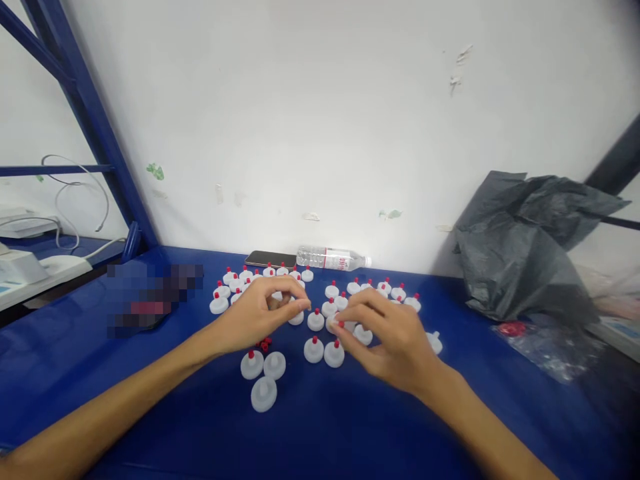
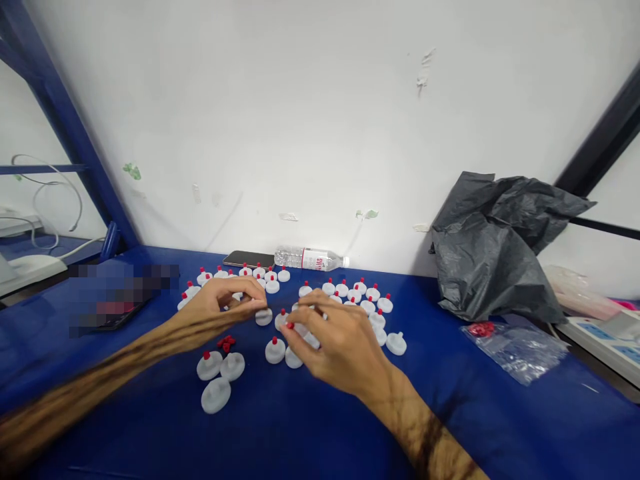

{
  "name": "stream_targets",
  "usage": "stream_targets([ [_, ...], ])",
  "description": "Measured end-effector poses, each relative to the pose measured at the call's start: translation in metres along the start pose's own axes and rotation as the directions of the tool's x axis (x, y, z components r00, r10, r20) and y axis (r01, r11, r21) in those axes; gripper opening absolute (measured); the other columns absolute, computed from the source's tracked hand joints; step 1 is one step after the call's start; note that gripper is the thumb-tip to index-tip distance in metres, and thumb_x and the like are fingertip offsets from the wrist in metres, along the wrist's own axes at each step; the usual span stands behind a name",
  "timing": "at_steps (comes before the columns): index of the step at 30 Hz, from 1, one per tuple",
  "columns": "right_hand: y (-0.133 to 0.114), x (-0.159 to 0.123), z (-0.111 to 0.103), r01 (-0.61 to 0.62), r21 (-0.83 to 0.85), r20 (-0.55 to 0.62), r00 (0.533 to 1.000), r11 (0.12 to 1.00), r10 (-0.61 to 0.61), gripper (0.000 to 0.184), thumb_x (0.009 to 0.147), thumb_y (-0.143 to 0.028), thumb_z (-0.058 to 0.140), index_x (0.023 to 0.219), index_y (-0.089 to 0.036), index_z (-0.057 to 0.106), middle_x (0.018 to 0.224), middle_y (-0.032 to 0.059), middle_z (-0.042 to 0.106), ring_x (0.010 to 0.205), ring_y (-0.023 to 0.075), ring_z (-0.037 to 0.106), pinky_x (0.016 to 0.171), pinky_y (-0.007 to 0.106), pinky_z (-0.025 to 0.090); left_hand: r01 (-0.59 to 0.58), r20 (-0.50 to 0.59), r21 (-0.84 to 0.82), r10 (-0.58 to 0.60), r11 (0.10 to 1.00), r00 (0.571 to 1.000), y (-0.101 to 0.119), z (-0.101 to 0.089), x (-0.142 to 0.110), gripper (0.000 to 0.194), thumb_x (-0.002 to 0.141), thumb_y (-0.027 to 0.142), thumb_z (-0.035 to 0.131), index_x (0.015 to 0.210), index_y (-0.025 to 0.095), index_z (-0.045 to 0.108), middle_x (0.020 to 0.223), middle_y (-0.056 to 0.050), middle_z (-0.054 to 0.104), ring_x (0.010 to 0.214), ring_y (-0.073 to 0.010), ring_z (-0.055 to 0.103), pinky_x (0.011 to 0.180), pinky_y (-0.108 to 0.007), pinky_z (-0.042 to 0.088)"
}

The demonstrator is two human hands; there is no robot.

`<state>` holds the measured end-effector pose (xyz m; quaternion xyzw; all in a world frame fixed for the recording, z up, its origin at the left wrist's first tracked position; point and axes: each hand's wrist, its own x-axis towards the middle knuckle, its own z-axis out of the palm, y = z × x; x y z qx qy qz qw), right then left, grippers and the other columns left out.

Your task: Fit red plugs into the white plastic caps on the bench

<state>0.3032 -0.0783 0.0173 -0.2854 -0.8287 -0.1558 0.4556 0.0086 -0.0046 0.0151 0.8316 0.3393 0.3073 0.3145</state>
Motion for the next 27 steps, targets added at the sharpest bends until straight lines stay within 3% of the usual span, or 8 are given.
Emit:
stream_targets([
  [3, 0.012, 0.005, -0.017, -0.087, -0.046, 0.033, 0.996, 0.995, 0.088, 0.018, 0.111, -0.021, 0.077, 0.094, -0.026, 0.079, 0.08, -0.0019, 0.082, 0.057, 0.014, 0.069, 0.055, 0.028, 0.049, -0.024, 0.0, 0.219, 0.025, 0.975, 1.0, -0.007, -0.009, 0.004, 0.035, 0.123, 0.046, 0.077, 0.102, 0.02, 0.087, 0.106, -0.006, 0.085, 0.086, -0.0199, 0.061, 0.083, -0.036, 0.049],
  [5, 0.019, 0.008, -0.029, -0.18, -0.052, 0.17, 0.968, 0.982, 0.186, 0.017, 0.108, -0.023, 0.075, 0.091, -0.027, 0.075, 0.071, -0.0055, 0.073, 0.054, 0.0134, 0.062, 0.058, 0.028, 0.045, -0.067, 0.094, 0.361, 0.036, 0.93, 0.995, -0.013, -0.012, 0.004, 0.03, 0.124, 0.037, 0.074, 0.102, 0.02, 0.086, 0.104, -0.006, 0.085, 0.09, -0.0222, 0.065, 0.089, -0.038, 0.049],
  [7, 0.023, 0.011, -0.04, -0.302, -0.063, 0.351, 0.885, 0.951, 0.305, 0.02, 0.105, -0.025, 0.076, 0.087, -0.028, 0.071, 0.063, -0.0081, 0.067, 0.053, 0.0139, 0.059, 0.059, 0.029, 0.043, -0.084, 0.177, 0.457, 0.002, 0.885, 0.984, -0.017, -0.012, 0.003, 0.027, 0.124, 0.029, 0.072, 0.102, 0.021, 0.085, 0.105, -0.007, 0.085, 0.092, -0.0244, 0.07, 0.09, -0.039, 0.048],
  [9, 0.026, 0.015, -0.047, -0.41, -0.089, 0.495, 0.772, 0.908, 0.398, 0.024, 0.104, -0.024, 0.078, 0.082, -0.029, 0.068, 0.058, -0.009, 0.065, 0.052, 0.0151, 0.06, 0.059, 0.03, 0.04, -0.083, 0.231, 0.519, -0.046, 0.851, 0.972, -0.02, -0.011, 0.002, 0.024, 0.122, 0.022, 0.072, 0.101, 0.022, 0.085, 0.107, -0.007, 0.085, 0.094, -0.0263, 0.074, 0.088, -0.039, 0.046],
  [12, 0.029, 0.017, -0.053, -0.48, -0.11, 0.58, 0.68, 0.87, 0.449, 0.025, 0.1, -0.019, 0.081, 0.079, -0.029, 0.07, 0.058, -0.0088, 0.068, 0.053, 0.0165, 0.064, 0.057, 0.031, 0.041, -0.077, 0.278, 0.544, -0.093, 0.835, 0.956, -0.021, -0.01, 0.0, 0.022, 0.119, 0.017, 0.075, 0.101, 0.023, 0.086, 0.108, -0.007, 0.087, 0.097, -0.0285, 0.077, 0.087, -0.039, 0.046],
  [19, 0.04, 0.01, -0.057, -0.443, -0.149, 0.584, 0.682, 0.884, 0.44, 0.032, 0.098, -0.012, 0.087, 0.074, -0.03, 0.075, 0.057, -0.0077, 0.072, 0.048, 0.017, 0.064, 0.052, 0.032, 0.041, -0.027, 0.278, 0.521, -0.139, 0.853, 0.95, -0.025, -0.019, 0.0, 0.017, 0.114, 0.017, 0.081, 0.101, 0.024, 0.088, 0.11, -0.007, 0.091, 0.1, -0.0292, 0.079, 0.093, -0.038, 0.047],
  [27, 0.039, 0.009, -0.056, -0.476, -0.277, 0.625, 0.571, 0.835, 0.533, 0.034, 0.087, 0.0, 0.09, 0.071, -0.029, 0.084, 0.067, -0.0068, 0.085, 0.057, 0.0173, 0.079, 0.056, 0.026, 0.048, 0.087, 0.353, 0.494, -0.291, 0.865, 0.889, 0.012, -0.035, -0.002, 0.014, 0.108, 0.016, 0.081, 0.105, 0.025, 0.092, 0.111, -0.005, 0.089, 0.098, -0.026, 0.077, 0.088, -0.033, 0.05],
])
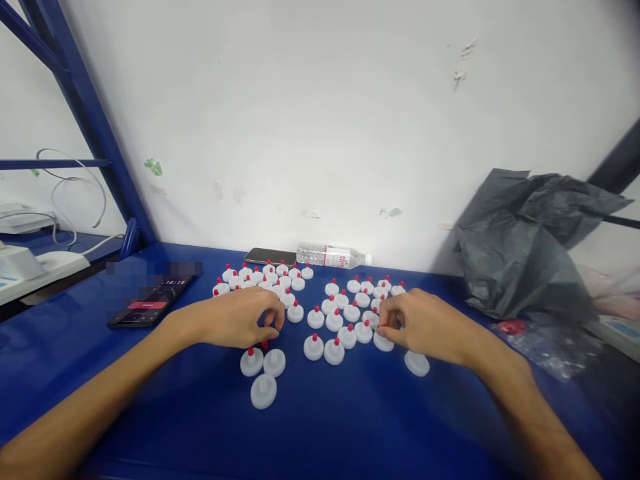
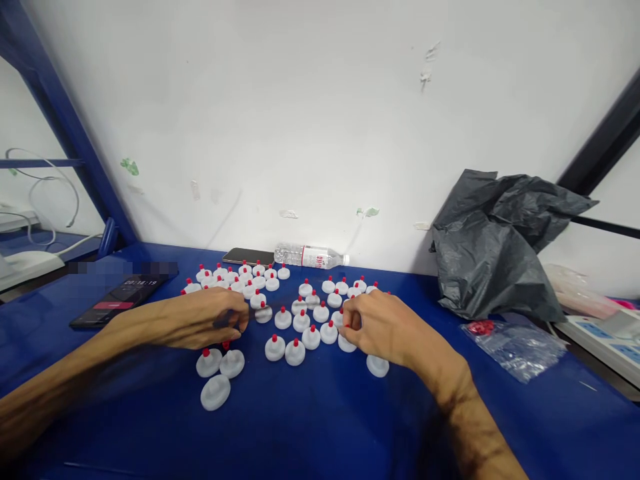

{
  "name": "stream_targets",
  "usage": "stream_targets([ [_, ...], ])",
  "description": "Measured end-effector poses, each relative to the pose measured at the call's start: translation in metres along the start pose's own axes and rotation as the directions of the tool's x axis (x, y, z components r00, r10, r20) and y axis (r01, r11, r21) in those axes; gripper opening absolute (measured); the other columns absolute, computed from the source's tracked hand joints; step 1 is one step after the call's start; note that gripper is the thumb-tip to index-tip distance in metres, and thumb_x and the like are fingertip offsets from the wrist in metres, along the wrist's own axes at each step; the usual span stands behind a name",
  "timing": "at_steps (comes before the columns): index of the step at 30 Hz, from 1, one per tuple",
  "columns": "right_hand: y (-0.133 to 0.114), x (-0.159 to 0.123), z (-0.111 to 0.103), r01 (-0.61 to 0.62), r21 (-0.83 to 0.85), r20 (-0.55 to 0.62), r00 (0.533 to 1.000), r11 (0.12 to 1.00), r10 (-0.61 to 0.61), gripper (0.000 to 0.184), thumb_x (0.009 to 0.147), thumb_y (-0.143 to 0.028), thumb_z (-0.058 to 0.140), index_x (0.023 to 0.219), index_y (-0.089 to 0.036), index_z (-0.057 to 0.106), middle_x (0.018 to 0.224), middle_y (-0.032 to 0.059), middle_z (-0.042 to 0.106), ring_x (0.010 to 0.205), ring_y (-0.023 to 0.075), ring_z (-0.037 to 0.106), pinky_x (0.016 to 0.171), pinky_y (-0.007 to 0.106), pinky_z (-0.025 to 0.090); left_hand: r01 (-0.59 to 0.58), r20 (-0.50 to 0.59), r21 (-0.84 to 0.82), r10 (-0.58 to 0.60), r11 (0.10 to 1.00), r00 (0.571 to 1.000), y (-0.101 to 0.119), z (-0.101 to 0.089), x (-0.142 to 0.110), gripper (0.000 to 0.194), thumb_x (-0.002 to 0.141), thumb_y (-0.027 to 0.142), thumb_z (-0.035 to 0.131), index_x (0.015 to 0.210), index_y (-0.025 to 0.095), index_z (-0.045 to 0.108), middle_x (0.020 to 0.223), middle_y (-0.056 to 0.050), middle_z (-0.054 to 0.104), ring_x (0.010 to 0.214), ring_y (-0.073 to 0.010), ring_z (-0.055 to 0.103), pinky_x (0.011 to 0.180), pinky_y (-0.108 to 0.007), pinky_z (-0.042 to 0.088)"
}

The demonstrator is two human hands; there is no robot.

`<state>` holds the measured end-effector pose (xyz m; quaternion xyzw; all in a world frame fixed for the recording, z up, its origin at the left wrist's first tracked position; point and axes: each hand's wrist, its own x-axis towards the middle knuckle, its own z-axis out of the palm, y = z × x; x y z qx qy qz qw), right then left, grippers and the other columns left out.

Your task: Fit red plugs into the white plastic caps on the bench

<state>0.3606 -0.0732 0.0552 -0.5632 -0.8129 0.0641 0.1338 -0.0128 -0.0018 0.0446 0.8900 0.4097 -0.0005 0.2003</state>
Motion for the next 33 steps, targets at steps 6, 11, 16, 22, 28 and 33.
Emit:
stream_targets([
  [6, 0.016, -0.001, -0.001, 0.098, 0.055, -0.065, 0.993, 0.994, -0.094, 0.044, 0.112, -0.025, 0.089, 0.068, -0.029, 0.085, 0.059, -0.002, 0.079, 0.049, 0.0196, 0.073, 0.05, 0.032, 0.047, -0.019, 0.008, -0.045, 0.02, 0.999, 1.0, 0.006, -0.007, -0.006, 0.016, 0.103, 0.013, 0.084, 0.099, 0.025, 0.094, 0.103, -0.003, 0.086, 0.093, -0.0251, 0.077, 0.085, -0.032, 0.051],
  [11, 0.033, 0.001, -0.013, -0.112, -0.113, -0.062, 0.993, 0.987, 0.106, 0.038, 0.121, -0.037, 0.075, 0.088, -0.029, 0.093, 0.079, 0.0052, 0.092, 0.068, 0.0251, 0.083, 0.063, 0.036, 0.051, -0.021, -0.003, -0.04, 0.021, 0.999, 1.0, 0.003, -0.004, -0.004, 0.02, 0.1, 0.009, 0.086, 0.093, 0.026, 0.095, 0.1, -0.003, 0.086, 0.092, -0.0251, 0.077, 0.084, -0.032, 0.05],
  [16, 0.045, 0.0, -0.019, -0.335, -0.238, 0.008, 0.938, 0.912, 0.347, 0.027, 0.118, -0.041, 0.078, 0.106, -0.03, 0.1, 0.103, 0.0087, 0.1, 0.095, 0.032, 0.093, 0.076, 0.038, 0.057, -0.025, -0.004, -0.057, 0.025, 0.998, 1.0, 0.004, -0.002, -0.002, 0.025, 0.101, 0.004, 0.083, 0.091, 0.024, 0.093, 0.1, -0.003, 0.086, 0.089, -0.0242, 0.077, 0.083, -0.032, 0.05],
  [22, 0.054, -0.006, -0.014, -0.321, -0.093, 0.062, 0.943, 0.943, 0.327, 0.018, 0.103, -0.035, 0.094, 0.086, -0.03, 0.097, 0.092, 0.0093, 0.097, 0.08, 0.0337, 0.093, 0.071, 0.04, 0.062, -0.085, -0.065, -0.048, 0.082, 0.995, 0.995, 0.002, 0.001, 0.001, 0.017, 0.108, 0.012, 0.08, 0.098, 0.023, 0.09, 0.106, -0.005, 0.089, 0.092, -0.0243, 0.077, 0.088, -0.033, 0.052],
  [28, 0.051, -0.008, -0.007, -0.209, 0.102, 0.116, 0.974, 0.973, 0.197, 0.027, 0.089, -0.005, 0.087, 0.083, -0.029, 0.096, 0.081, 0.0022, 0.095, 0.071, 0.0252, 0.091, 0.065, 0.03, 0.061, -0.166, -0.156, -0.05, 0.156, 0.985, 0.975, 0.0, 0.005, 0.006, 0.019, 0.116, 0.019, 0.075, 0.105, 0.019, 0.091, 0.09, -0.002, 0.084, 0.075, -0.0185, 0.066, 0.076, -0.032, 0.043],
  [33, 0.051, -0.002, -0.011, -0.202, 0.044, 0.068, 0.978, 0.978, 0.199, 0.014, 0.1, -0.029, 0.089, 0.09, -0.033, 0.098, 0.097, 0.003, 0.1, 0.087, 0.03, 0.095, 0.076, 0.036, 0.068, -0.324, -0.291, -0.011, 0.307, 0.946, 0.906, -0.022, 0.022, 0.019, 0.022, 0.124, 0.021, 0.076, 0.122, 0.021, 0.097, 0.11, -0.006, 0.088, 0.082, -0.0176, 0.068, 0.083, -0.032, 0.048],
])
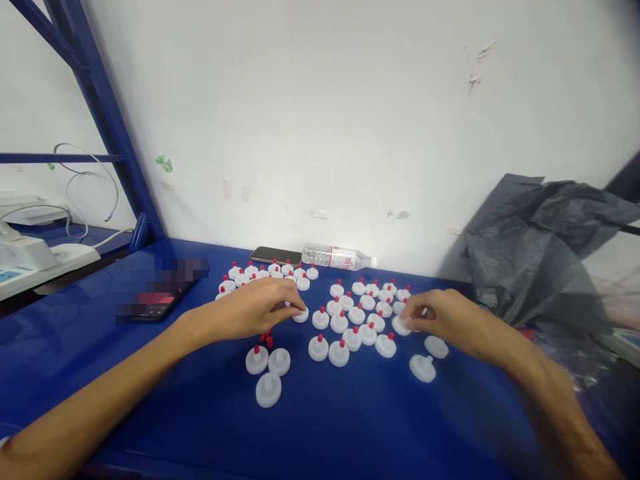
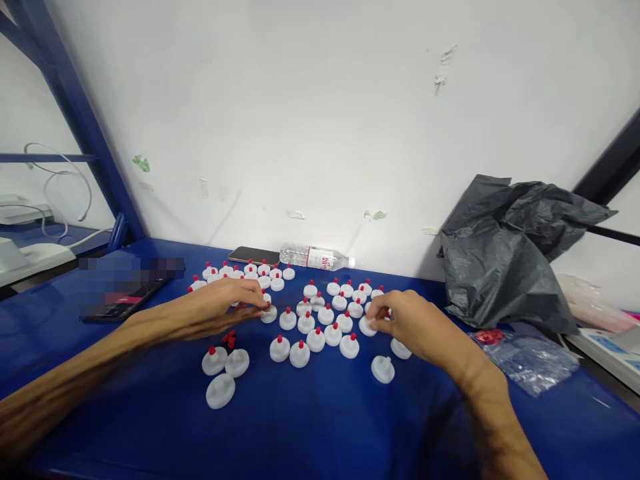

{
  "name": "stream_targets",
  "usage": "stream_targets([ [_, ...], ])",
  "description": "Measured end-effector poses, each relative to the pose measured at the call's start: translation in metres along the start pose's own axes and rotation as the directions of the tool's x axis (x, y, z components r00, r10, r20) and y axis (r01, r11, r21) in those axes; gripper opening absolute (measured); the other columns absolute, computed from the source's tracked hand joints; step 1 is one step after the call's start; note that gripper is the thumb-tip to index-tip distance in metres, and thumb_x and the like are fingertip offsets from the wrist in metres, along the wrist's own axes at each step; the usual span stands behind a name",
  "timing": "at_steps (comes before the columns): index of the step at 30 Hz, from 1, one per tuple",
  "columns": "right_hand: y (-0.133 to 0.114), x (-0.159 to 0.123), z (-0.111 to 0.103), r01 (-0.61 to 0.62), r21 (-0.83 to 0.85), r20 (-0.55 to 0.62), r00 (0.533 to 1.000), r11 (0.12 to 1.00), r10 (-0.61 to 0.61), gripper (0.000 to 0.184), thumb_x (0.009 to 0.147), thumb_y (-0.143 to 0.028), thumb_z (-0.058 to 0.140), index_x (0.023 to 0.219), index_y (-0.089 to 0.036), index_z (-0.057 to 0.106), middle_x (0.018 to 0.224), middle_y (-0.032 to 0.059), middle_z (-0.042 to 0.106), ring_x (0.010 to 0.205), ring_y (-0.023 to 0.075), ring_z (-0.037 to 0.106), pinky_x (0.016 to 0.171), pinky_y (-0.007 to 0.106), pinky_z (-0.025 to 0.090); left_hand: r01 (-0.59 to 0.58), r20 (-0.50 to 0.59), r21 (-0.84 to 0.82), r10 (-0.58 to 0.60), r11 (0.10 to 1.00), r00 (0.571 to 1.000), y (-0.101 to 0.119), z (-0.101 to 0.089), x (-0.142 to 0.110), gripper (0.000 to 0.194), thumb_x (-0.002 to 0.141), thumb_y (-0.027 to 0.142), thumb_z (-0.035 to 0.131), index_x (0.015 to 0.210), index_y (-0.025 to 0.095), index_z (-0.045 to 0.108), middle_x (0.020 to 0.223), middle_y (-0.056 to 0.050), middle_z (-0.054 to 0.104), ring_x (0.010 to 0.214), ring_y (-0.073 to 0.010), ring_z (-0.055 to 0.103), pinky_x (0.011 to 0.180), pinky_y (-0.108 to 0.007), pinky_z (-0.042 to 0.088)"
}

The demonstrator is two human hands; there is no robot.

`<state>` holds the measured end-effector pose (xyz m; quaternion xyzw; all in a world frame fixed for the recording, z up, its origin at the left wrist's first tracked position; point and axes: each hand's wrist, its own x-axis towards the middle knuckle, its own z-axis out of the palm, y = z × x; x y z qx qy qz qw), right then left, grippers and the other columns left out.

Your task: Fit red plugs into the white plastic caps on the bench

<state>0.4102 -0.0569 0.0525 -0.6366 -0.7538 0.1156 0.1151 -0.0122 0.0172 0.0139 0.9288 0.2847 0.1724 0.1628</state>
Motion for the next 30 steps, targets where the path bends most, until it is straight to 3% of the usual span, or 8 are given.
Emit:
stream_targets([
  [2, -0.004, 0.003, 0.001, 0.062, 0.008, -0.127, 0.99, 0.998, -0.06, 0.017, 0.105, -0.042, 0.084, 0.096, -0.033, 0.096, 0.105, 0.005, 0.101, 0.097, 0.0336, 0.097, 0.083, 0.04, 0.072, -0.052, -0.021, -0.01, 0.051, 0.999, 0.998, -0.007, 0.004, 0.0, 0.022, 0.126, 0.021, 0.076, 0.122, 0.022, 0.097, 0.113, -0.006, 0.088, 0.084, -0.0174, 0.069, 0.085, -0.032, 0.05],
  [5, -0.016, 0.007, 0.012, 0.21, 0.072, -0.341, 0.924, 0.975, -0.174, 0.023, 0.112, -0.046, 0.074, 0.102, -0.031, 0.089, 0.121, 0.009, 0.102, 0.109, 0.0359, 0.098, 0.094, 0.045, 0.077, -0.092, -0.066, -0.019, 0.09, 0.996, 0.994, -0.009, 0.005, -0.001, 0.021, 0.128, 0.022, 0.076, 0.123, 0.022, 0.096, 0.117, -0.006, 0.087, 0.087, -0.0172, 0.069, 0.089, -0.032, 0.053],
  [8, -0.033, 0.01, 0.032, 0.307, 0.086, -0.467, 0.852, 0.948, -0.234, 0.02, 0.117, -0.041, 0.068, 0.108, -0.03, 0.083, 0.125, 0.0088, 0.102, 0.09, 0.0313, 0.097, 0.078, 0.042, 0.078, -0.136, -0.142, -0.023, 0.131, 0.99, 0.981, -0.007, 0.008, 0.0, 0.021, 0.13, 0.025, 0.076, 0.12, 0.023, 0.095, 0.118, -0.005, 0.087, 0.088, -0.017, 0.07, 0.091, -0.031, 0.056],
  [13, -0.062, 0.01, 0.065, 0.548, -0.145, -0.601, 0.612, 0.823, -0.514, 0.013, 0.114, -0.02, 0.077, 0.117, -0.031, 0.084, 0.12, 0.0038, 0.101, 0.107, 0.0314, 0.097, 0.093, 0.044, 0.082, -0.276, -0.352, -0.057, 0.239, 0.96, 0.905, -0.002, 0.025, 0.007, 0.03, 0.134, 0.034, 0.072, 0.119, 0.023, 0.096, 0.109, -0.006, 0.091, 0.089, -0.0177, 0.078, 0.092, -0.031, 0.064],
  [16, -0.078, 0.01, 0.079, 0.629, -0.199, -0.608, 0.522, 0.752, -0.598, 0.02, 0.112, -0.011, 0.081, 0.117, -0.03, 0.084, 0.113, 0.0019, 0.099, 0.1, 0.0284, 0.094, 0.095, 0.043, 0.083, -0.356, -0.447, -0.077, 0.287, 0.931, 0.847, 0.006, 0.035, 0.009, 0.036, 0.135, 0.044, 0.074, 0.12, 0.023, 0.097, 0.105, -0.008, 0.093, 0.087, -0.019, 0.082, 0.089, -0.031, 0.068],
  [23, -0.09, 0.01, 0.094, 0.669, -0.185, -0.632, 0.48, 0.72, -0.609, 0.022, 0.109, -0.008, 0.084, 0.12, -0.027, 0.086, 0.11, 0.0033, 0.1, 0.093, 0.0289, 0.094, 0.086, 0.046, 0.083, -0.384, -0.455, -0.106, 0.299, 0.917, 0.839, 0.033, 0.038, 0.005, 0.022, 0.128, 0.038, 0.088, 0.12, 0.021, 0.099, 0.102, -0.008, 0.095, 0.08, -0.0178, 0.083, 0.084, -0.028, 0.071],
  [27, -0.089, 0.009, 0.094, 0.685, -0.201, -0.626, 0.46, 0.701, -0.629, 0.021, 0.109, -0.008, 0.083, 0.12, -0.026, 0.086, 0.11, 0.0035, 0.1, 0.093, 0.0285, 0.094, 0.084, 0.045, 0.083, -0.4, -0.521, -0.123, 0.283, 0.908, 0.805, 0.039, 0.042, 0.006, 0.023, 0.127, 0.039, 0.089, 0.116, 0.021, 0.099, 0.097, -0.006, 0.093, 0.069, -0.0139, 0.075, 0.078, -0.025, 0.07],
  [30, -0.092, 0.008, 0.092, 0.692, -0.196, -0.635, 0.45, 0.695, -0.627, 0.025, 0.108, -0.006, 0.084, 0.12, -0.028, 0.086, 0.111, 0.0034, 0.1, 0.094, 0.0282, 0.095, 0.088, 0.044, 0.084, -0.398, -0.533, -0.101, 0.288, 0.912, 0.796, 0.038, 0.042, 0.007, 0.022, 0.128, 0.038, 0.089, 0.116, 0.022, 0.098, 0.099, -0.006, 0.094, 0.074, -0.0148, 0.08, 0.079, -0.024, 0.07],
])
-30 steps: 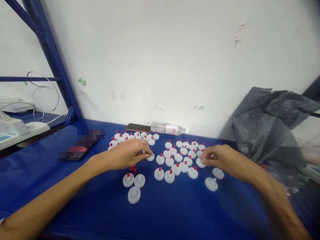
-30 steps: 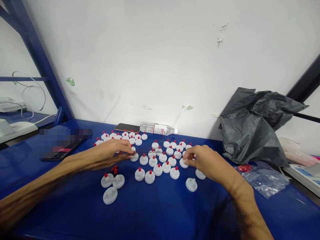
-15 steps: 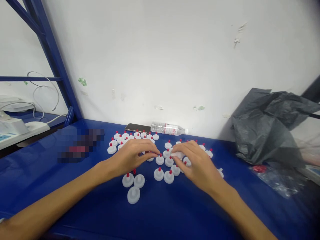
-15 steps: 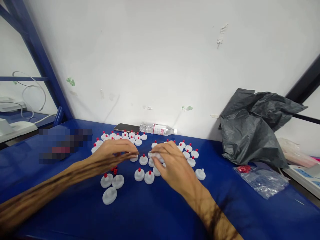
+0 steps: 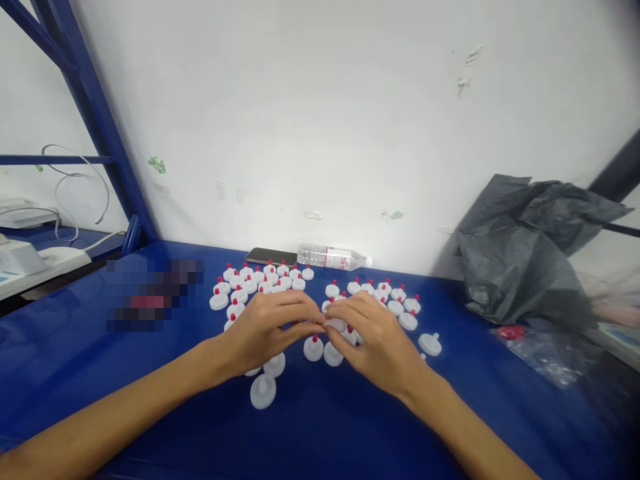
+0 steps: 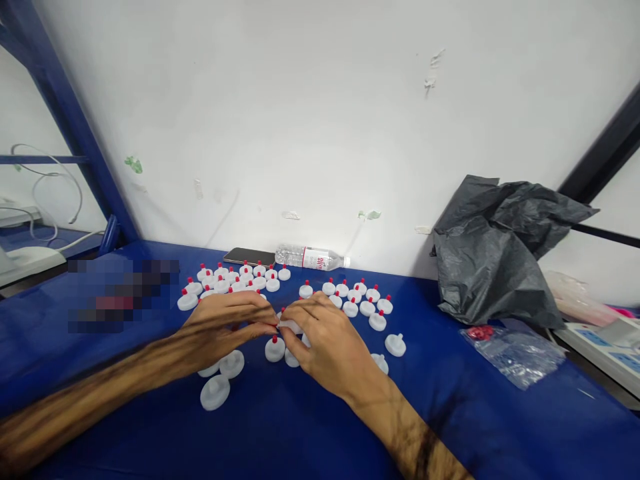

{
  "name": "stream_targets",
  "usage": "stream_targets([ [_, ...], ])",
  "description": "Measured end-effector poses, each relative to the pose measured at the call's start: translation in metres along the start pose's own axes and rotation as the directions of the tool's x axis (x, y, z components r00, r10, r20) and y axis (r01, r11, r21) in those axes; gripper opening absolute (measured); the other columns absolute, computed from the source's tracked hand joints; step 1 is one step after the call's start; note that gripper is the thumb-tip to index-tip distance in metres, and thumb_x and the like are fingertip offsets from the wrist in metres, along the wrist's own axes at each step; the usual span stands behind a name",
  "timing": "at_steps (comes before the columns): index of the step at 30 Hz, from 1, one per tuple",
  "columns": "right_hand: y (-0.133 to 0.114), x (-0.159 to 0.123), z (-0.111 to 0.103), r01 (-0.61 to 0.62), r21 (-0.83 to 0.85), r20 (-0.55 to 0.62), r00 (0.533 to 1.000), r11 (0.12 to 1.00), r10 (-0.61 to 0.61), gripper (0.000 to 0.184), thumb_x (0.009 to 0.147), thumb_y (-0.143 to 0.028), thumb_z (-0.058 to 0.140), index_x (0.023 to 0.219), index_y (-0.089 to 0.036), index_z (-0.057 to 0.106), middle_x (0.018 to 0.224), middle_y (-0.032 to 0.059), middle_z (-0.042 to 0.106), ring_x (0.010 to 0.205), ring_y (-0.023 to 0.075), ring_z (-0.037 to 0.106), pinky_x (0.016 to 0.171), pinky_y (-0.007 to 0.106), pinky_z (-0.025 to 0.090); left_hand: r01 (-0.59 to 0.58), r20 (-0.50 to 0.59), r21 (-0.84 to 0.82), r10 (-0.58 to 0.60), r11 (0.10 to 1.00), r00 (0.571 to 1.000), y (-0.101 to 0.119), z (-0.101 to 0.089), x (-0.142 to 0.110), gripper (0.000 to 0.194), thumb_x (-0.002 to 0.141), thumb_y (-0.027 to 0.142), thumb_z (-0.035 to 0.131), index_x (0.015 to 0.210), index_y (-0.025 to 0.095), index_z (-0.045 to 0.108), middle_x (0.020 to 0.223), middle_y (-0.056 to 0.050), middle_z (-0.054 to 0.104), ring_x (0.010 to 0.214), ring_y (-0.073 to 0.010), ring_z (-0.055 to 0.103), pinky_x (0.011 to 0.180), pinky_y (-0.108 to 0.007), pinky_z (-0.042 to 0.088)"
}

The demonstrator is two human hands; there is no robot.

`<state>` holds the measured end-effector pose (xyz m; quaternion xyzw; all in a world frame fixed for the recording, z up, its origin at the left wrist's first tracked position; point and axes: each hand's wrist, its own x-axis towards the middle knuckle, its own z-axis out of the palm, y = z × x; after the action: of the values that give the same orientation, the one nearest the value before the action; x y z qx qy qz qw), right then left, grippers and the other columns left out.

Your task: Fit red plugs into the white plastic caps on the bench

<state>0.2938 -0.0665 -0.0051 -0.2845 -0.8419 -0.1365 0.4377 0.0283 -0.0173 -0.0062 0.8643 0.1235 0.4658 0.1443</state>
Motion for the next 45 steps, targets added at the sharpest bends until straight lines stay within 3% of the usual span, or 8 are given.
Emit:
stream_targets([
  [4, -0.004, 0.001, 0.0, -0.005, 0.012, -0.008, 1.0, 1.0, 0.005, 0.03, 0.104, -0.003, 0.087, 0.12, -0.028, 0.086, 0.111, 0.0018, 0.1, 0.093, 0.0283, 0.096, 0.089, 0.044, 0.085, -0.032, 0.065, 0.045, 0.029, 0.998, 0.997, -0.001, -0.004, 0.0, 0.022, 0.128, 0.035, 0.087, 0.115, 0.02, 0.097, 0.103, -0.007, 0.095, 0.082, -0.0155, 0.086, 0.078, -0.022, 0.067],
  [14, 0.001, -0.002, 0.003, 0.006, 0.019, -0.02, 1.0, 1.0, -0.005, 0.024, 0.108, -0.007, 0.085, 0.121, -0.028, 0.087, 0.109, 0.0022, 0.101, 0.091, 0.0265, 0.095, 0.09, 0.043, 0.086, 0.093, 0.076, -0.077, -0.087, 0.993, 0.993, 0.004, -0.002, 0.0, 0.021, 0.128, 0.027, 0.085, 0.115, 0.022, 0.099, 0.097, -0.003, 0.091, 0.068, -0.0114, 0.072, 0.066, -0.022, 0.057],
  [18, 0.003, -0.002, -0.002, 0.001, 0.008, 0.004, 1.0, 1.0, -0.001, 0.026, 0.113, -0.01, 0.084, 0.124, -0.033, 0.091, 0.108, 0.0003, 0.101, 0.093, 0.0266, 0.095, 0.091, 0.041, 0.087, 0.248, 0.096, -0.123, -0.238, 0.961, 0.967, 0.008, -0.007, 0.004, 0.015, 0.121, 0.036, 0.095, 0.115, 0.022, 0.096, 0.098, -0.003, 0.089, 0.067, -0.0119, 0.071, 0.063, -0.023, 0.057],
  [22, 0.003, -0.002, -0.006, 0.055, 0.019, 0.05, 0.997, 0.998, -0.056, 0.033, 0.113, -0.008, 0.082, 0.129, -0.035, 0.094, 0.116, 0.0004, 0.103, 0.099, 0.0274, 0.097, 0.094, 0.043, 0.088, 0.448, 0.175, -0.159, -0.421, 0.88, 0.89, 0.009, -0.011, 0.004, 0.046, 0.104, 0.046, 0.111, 0.139, 0.025, 0.089, 0.116, -0.003, 0.086, 0.068, -0.0114, 0.072, 0.055, -0.022, 0.052],
  [26, -0.002, -0.002, -0.007, 0.084, 0.009, 0.034, 0.996, 0.996, -0.084, 0.039, 0.112, -0.006, 0.082, 0.129, -0.039, 0.094, 0.125, -0.0044, 0.104, 0.105, 0.0281, 0.098, 0.098, 0.046, 0.089, 0.455, 0.252, -0.179, -0.406, 0.872, 0.878, 0.005, -0.012, 0.003, 0.063, 0.101, 0.051, 0.111, 0.155, 0.029, 0.087, 0.137, -0.008, 0.079, 0.079, -0.0138, 0.078, 0.055, -0.023, 0.054],
  [29, -0.011, -0.001, -0.008, 0.083, -0.032, 0.006, 0.997, 0.996, -0.083, 0.037, 0.11, -0.01, 0.083, 0.123, -0.042, 0.095, 0.124, -0.0073, 0.103, 0.109, 0.0314, 0.1, 0.102, 0.052, 0.088, 0.473, 0.331, -0.251, -0.385, 0.844, 0.861, 0.007, -0.016, 0.007, 0.06, 0.098, 0.053, 0.111, 0.149, 0.029, 0.091, 0.143, -0.01, 0.08, 0.091, -0.018, 0.079, 0.059, -0.024, 0.059],
  [34, -0.025, 0.002, -0.009, 0.09, -0.063, -0.017, 0.996, 0.994, -0.091, 0.034, 0.109, -0.012, 0.083, 0.119, -0.042, 0.096, 0.125, -0.0106, 0.103, 0.105, 0.0303, 0.1, 0.101, 0.052, 0.088, 0.55, 0.507, -0.413, -0.318, 0.726, 0.801, 0.015, -0.019, 0.016, 0.026, 0.099, 0.04, 0.107, 0.111, 0.024, 0.091, 0.1, 0.0, 0.081, 0.081, -0.0165, 0.072, 0.067, -0.025, 0.06],
  [45, -0.028, -0.003, -0.004, 0.096, -0.082, 0.002, 0.995, 0.992, -0.096, 0.041, 0.113, -0.013, 0.079, 0.127, -0.047, 0.097, 0.132, -0.0135, 0.101, 0.102, 0.0266, 0.101, 0.099, 0.046, 0.089, 0.502, 0.428, -0.43, -0.32, 0.75, 0.845, 0.018, -0.012, 0.017, 0.013, 0.083, 0.024, 0.092, 0.078, 0.024, 0.081, 0.063, 0.008, 0.062, 0.056, -0.012, 0.048, 0.053, -0.026, 0.046],
])
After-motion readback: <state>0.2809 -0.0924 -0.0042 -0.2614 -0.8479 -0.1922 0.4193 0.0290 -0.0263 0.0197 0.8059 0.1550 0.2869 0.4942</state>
